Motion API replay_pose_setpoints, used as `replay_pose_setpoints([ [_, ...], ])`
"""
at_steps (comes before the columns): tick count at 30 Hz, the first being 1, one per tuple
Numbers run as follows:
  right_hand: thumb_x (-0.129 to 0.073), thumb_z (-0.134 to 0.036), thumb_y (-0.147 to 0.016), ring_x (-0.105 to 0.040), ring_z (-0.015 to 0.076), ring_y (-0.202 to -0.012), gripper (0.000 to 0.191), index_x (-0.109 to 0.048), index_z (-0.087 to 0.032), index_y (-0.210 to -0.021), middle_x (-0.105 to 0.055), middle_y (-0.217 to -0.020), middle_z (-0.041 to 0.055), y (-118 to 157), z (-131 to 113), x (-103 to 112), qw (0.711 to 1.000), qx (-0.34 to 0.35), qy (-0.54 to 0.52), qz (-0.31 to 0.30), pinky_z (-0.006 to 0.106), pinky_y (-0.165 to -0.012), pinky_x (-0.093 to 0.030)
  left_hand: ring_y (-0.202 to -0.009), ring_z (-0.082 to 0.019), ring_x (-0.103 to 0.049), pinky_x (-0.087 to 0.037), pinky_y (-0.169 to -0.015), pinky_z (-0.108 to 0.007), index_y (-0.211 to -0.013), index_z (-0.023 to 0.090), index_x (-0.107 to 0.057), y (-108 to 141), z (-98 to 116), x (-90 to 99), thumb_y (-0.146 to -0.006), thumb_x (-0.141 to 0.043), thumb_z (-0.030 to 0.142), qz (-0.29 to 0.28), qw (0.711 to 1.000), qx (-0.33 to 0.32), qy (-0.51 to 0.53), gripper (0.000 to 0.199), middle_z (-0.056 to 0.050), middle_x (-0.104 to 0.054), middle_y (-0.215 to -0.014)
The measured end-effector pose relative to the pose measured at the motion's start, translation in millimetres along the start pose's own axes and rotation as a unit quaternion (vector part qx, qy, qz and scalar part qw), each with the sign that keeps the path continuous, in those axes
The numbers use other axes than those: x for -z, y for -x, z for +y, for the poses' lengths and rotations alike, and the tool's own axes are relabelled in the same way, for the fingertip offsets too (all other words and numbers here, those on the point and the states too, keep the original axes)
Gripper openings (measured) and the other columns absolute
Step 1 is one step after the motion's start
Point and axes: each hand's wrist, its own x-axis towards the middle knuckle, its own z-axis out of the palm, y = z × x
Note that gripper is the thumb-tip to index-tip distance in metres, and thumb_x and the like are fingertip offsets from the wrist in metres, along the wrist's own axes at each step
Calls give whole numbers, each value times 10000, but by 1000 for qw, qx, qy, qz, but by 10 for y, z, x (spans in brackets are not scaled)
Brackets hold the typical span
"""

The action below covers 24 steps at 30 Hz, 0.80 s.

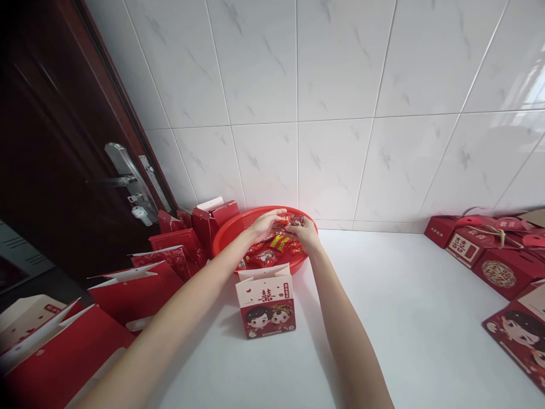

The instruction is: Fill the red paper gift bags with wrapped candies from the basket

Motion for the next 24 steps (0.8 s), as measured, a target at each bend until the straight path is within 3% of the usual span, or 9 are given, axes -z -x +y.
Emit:
replay_pose_setpoints([
  [4, -748, -35, -602, -734, 205, -804, 287, -619, -193, -804, -716, -796, 11, -27, 43, -25, 999, 21, 13, 34, 392, -834, -647, -768, -182, -667, -538, -761, -310, -1043, 172, -635, 27, 30, -28, -711, -597, 70, 48, 998, 21, 19, 349, -25, -686, -807],
  [8, -727, -58, -612, -729, 204, -804, 280, -611, -203, -822, -721, -786, 8, -37, 39, -28, 998, 35, 27, 40, 367, -788, -643, -767, -170, -666, -551, -803, -325, -995, 162, -642, 42, 39, -25, -699, -568, 34, 74, 997, 21, 11, 331, -27, -692, -813],
  [15, -651, -63, -598, -715, 183, -694, 298, -589, -220, -845, -700, -723, -32, -6, -16, -57, 996, 38, 42, 74, 326, -701, -632, -753, -156, -648, -512, -708, -279, -881, 168, -688, 17, 21, -3, -670, -582, 34, 86, 996, 11, -35, 272, -31, -700, -835],
  [20, -603, -54, -597, -726, 192, -711, 300, -593, -224, -844, -706, -728, -30, 27, -41, -93, 995, 30, 59, 79, 312, -677, -615, -723, -141, -623, -465, -628, -246, -840, 178, -718, 19, 22, -17, -722, -579, 58, 128, 989, 17, -73, 218, -23, -713, -843],
  [24, -645, -106, -635, -733, 199, -771, 256, -595, -226, -856, -719, -772, -15, -8, 9, -59, 995, 50, 70, 57, 307, -682, -608, -764, -156, -645, -484, -666, -261, -824, 184, -732, 47, 21, -22, -779, -657, 121, 123, 989, 27, -84, 108, -29, -741, -867],
])
